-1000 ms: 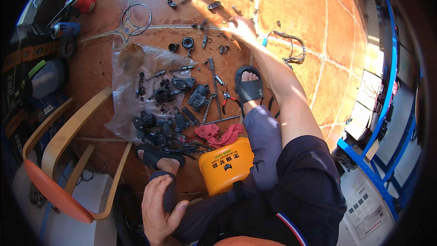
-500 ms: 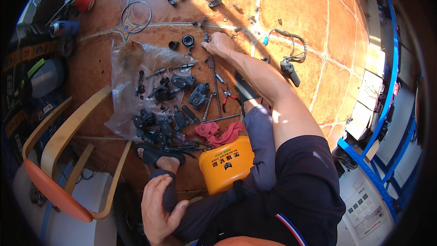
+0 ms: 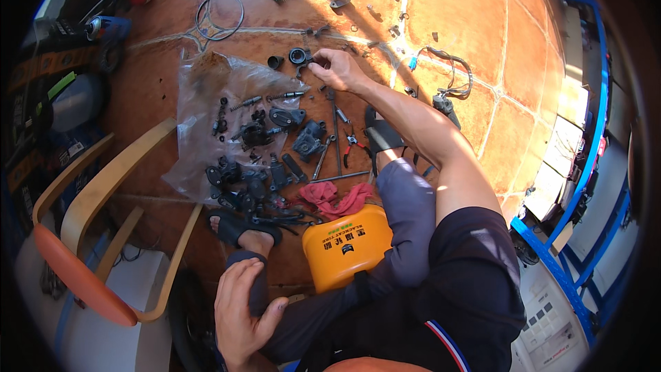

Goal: The person sits cross-legged on a stool and assembles small mechanical parts, including a spring-loaded shaft and a black housing. They use pliers to adjust components and place assembled pieces on the floor among other parts and tools.

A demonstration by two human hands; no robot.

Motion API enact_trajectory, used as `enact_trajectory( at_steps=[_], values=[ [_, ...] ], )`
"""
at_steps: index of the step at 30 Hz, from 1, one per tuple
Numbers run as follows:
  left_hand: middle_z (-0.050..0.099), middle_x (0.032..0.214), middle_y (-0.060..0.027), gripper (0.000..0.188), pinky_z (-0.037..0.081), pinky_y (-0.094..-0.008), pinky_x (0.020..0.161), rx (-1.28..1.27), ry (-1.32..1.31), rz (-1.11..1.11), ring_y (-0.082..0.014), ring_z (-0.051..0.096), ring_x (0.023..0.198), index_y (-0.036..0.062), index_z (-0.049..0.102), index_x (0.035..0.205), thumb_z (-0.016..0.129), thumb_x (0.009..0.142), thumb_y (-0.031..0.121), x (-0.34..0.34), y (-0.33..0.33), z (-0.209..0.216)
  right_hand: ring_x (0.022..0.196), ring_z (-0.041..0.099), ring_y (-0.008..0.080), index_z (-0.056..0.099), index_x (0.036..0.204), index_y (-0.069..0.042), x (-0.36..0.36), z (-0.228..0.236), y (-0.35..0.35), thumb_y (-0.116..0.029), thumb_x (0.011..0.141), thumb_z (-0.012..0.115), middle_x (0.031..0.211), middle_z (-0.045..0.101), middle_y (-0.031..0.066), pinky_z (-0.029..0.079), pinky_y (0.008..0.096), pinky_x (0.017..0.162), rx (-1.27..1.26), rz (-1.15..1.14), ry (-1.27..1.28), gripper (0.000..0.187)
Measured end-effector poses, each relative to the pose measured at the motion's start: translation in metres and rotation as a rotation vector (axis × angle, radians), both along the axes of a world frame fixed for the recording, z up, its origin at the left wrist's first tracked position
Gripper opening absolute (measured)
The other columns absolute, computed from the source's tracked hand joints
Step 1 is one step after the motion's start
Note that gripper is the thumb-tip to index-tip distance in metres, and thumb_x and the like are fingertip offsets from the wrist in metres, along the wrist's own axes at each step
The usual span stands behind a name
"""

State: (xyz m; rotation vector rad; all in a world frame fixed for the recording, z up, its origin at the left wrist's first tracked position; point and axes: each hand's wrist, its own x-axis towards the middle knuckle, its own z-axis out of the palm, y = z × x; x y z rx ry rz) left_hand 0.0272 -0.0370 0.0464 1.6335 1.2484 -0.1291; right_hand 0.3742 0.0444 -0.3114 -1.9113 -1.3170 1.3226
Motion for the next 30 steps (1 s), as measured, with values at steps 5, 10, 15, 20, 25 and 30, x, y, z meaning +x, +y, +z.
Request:
enact_trajectory(
  at_steps=[5,10,15,20,25,30],
  values=[
    [0.063,0.121,-0.0207,0.056,0.048,-0.0447,0.098,0.003,-0.007,0.019,-0.0399,0.06,0.113,-0.0015,0.061,0.121,0.082,0.077,0.026,0.001,0.0,-0.001,0.085,0.065,0.0197,0.065,0.113,0.003,-0.015,0.016,0.016,-0.028,0.094,0.064,0.091,0.07,0.0122,0.052,0.0379,0.078,0.08,0.027,0.102,0.037],
    [0.061,0.123,-0.0223,0.058,0.047,-0.0431,0.098,-0.011,-0.029,0.01,-0.0399,0.06,0.113,-0.0019,0.06,0.123,0.081,0.078,0.027,0.001,0.002,-0.001,0.089,0.068,0.024,0.064,0.11,0.002,-0.023,0.03,0.024,-0.026,0.093,0.063,0.092,0.071,0.0151,0.052,0.0401,0.08,0.058,0.105,0.106,0.033],
    [0.062,0.121,-0.0207,0.057,0.049,-0.0428,0.097,0.015,-0.036,0.01,-0.039,0.061,0.112,-0.0016,0.061,0.121,0.083,0.075,0.024,-0.001,0.001,-0.001,0.089,0.069,0.0296,0.063,0.105,0.001,-0.025,0.045,0.028,-0.025,0.092,0.065,0.093,0.071,0.0181,0.053,0.0415,0.08,0.147,0.252,-0.046,0.029],
    [0.062,0.121,-0.0214,0.056,0.049,-0.0426,0.097,0.017,-0.046,0.005,-0.039,0.061,0.112,-0.002,0.061,0.121,0.083,0.075,0.023,-0.003,0.002,0.0,0.093,0.069,0.0335,0.065,0.103,-0.001,-0.026,0.046,0.036,-0.026,0.086,0.069,0.095,0.071,0.0179,0.054,0.0407,0.084,0.157,0.25,-0.037,0.03],
    [0.062,0.121,-0.0214,0.057,0.049,-0.0431,0.097,0.009,-0.045,0.009,-0.0395,0.061,0.112,-0.0021,0.062,0.121,0.083,0.075,0.024,-0.005,0.003,0.0,0.094,0.07,0.0283,0.066,0.111,-0.001,-0.028,0.037,0.037,-0.021,0.089,0.07,0.101,0.073,0.0157,0.055,0.0389,0.083,0.113,0.223,0.086,0.029],
    [0.062,0.119,-0.0215,0.055,0.049,-0.0433,0.096,0.026,-0.039,0.025,-0.0399,0.061,0.111,-0.0022,0.062,0.12,0.082,0.077,0.024,-0.008,0.001,-0.001,0.083,0.064,0.0134,0.062,0.115,0.002,-0.031,0.042,0.04,-0.013,0.096,0.067,0.095,0.069,0.0076,0.054,0.0306,0.074,-0.119,0.089,0.402,0.024]
  ],
)
